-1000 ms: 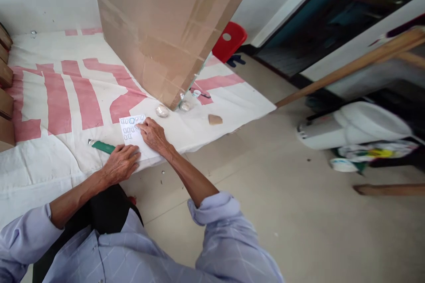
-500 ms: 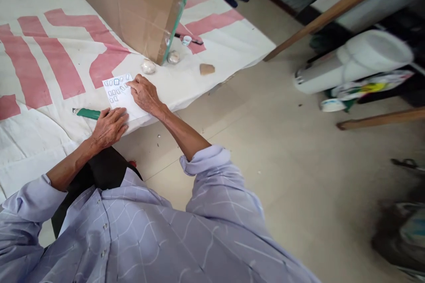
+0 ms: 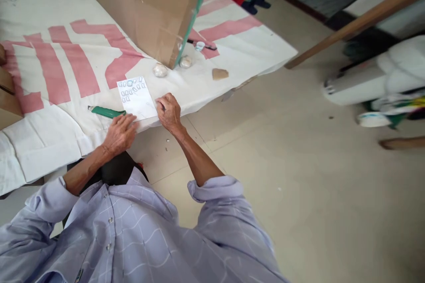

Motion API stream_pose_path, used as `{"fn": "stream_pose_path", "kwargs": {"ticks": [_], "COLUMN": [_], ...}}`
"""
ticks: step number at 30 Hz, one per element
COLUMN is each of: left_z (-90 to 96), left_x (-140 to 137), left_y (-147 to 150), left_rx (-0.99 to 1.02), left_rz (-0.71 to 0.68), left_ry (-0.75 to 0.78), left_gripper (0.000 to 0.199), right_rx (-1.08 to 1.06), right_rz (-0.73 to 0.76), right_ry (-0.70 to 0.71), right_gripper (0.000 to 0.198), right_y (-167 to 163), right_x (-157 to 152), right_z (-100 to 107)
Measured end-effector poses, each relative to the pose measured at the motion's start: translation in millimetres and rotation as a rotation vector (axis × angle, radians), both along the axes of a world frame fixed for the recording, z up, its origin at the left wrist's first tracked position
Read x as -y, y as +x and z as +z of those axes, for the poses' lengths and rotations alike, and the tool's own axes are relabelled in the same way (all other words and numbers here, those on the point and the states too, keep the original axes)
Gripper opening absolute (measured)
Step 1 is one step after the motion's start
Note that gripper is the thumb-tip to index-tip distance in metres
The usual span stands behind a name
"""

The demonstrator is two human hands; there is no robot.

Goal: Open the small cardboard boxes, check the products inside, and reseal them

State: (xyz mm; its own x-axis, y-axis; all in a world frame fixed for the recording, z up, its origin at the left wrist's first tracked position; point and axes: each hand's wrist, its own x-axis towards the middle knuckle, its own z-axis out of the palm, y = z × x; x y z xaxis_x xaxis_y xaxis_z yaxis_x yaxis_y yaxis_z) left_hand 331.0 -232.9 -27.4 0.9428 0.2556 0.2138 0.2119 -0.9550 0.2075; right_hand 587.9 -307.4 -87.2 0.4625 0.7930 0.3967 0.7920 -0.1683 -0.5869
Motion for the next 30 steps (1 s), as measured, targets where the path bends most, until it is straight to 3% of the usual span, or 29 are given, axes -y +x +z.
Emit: {"fn": "stream_pose_path", "kwargs": {"ticks": [7,14,21,30], "left_z": [-3.0,-11.9,-1.4,1.8], "left_x": [62,86,73,36], "left_y": [-45,-70,-74,-28], "left_rx": [0.093,0.124,0.146,-0.022], "left_rz": [0.200,0.328,0.349,0.333], "left_ry": [-0.071,-0.187,-0.095,-0.047], "left_gripper": [0.030,0.026,0.022,0.046], "right_rx": [0.029,0.128,0.138,0.147], "right_rz": [-0.049,0.009,-0.020,-0.090], "right_ry": [-0.035,-0.151,-0.233,-0.192], "right_gripper": [0.039,0.037,0.045,0.041], "right_y": [-8,-15,-30,-43], "right_x": [-3,2,-2,-9], "right_z": [-4,-4,4,7]}}
